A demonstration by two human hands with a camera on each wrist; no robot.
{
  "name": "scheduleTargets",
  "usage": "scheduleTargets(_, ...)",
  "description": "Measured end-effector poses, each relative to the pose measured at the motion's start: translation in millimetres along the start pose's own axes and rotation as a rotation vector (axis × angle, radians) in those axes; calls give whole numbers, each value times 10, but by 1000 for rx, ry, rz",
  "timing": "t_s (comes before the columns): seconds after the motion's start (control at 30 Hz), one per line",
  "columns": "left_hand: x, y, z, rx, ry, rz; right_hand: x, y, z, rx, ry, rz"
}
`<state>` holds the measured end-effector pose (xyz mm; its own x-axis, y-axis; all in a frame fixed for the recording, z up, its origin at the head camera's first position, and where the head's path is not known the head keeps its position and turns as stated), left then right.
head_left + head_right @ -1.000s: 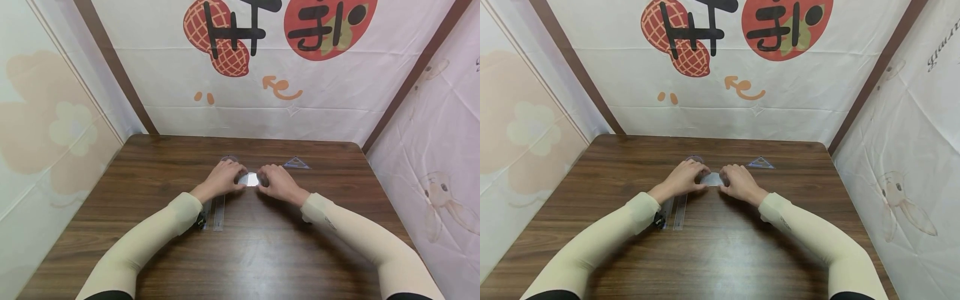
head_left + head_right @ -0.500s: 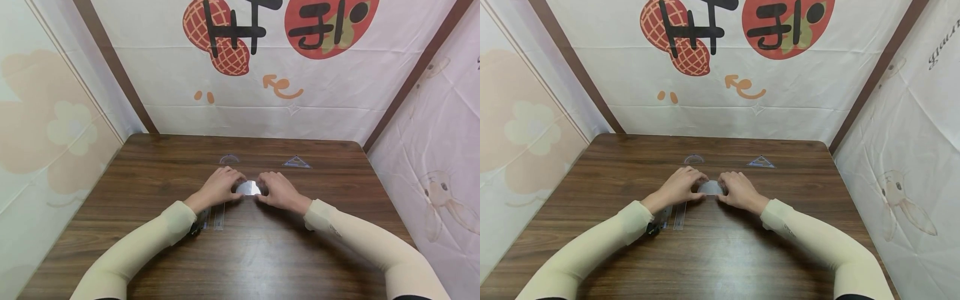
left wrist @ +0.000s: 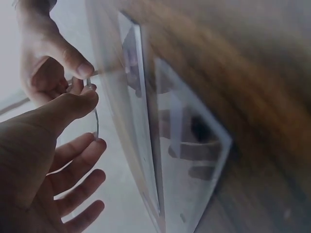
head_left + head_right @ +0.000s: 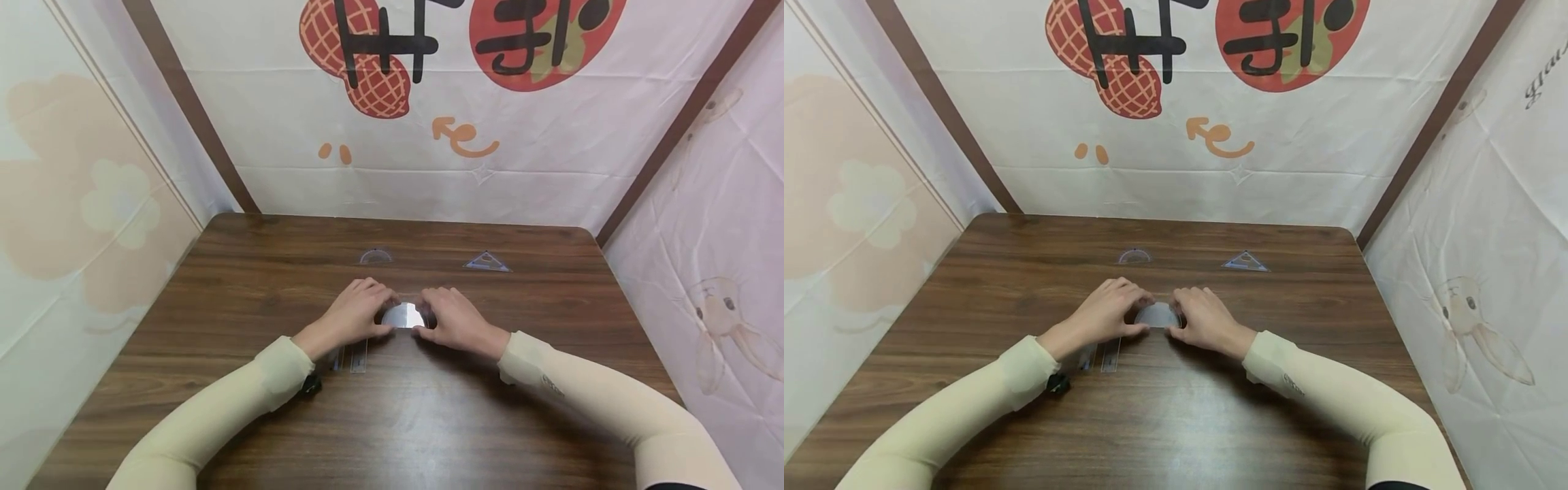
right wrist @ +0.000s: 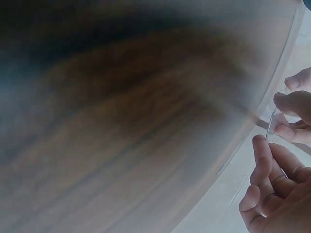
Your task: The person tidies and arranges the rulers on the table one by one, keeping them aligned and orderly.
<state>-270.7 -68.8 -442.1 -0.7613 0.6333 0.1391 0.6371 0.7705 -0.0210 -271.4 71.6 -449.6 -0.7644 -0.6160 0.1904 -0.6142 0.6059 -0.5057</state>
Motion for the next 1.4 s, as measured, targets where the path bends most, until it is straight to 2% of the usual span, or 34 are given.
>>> scheduleTargets(0.27, -92, 78, -27, 6, -22, 6, -81, -98, 21, 0, 8, -43)
scheduleTargets(0.97, -269, 224, 18, 1, -56, 80, -255, -264, 168, -29, -27, -54)
scheduleTargets(1.4, -350, 287, 27, 22, -72, 96, -291, -307, 226, 8, -75, -9)
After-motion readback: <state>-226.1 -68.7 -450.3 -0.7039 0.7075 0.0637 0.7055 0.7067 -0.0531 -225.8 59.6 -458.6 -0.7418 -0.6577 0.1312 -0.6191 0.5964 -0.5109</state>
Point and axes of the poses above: each hand's wrist, its own x-axis towards the middle knuckle, its own z-axis out of the palm, y = z × x, the point moved 9 cm from there along x, towards the middle knuckle, and after that the axes turned 12 degrees about x, right-handed, at the moved point
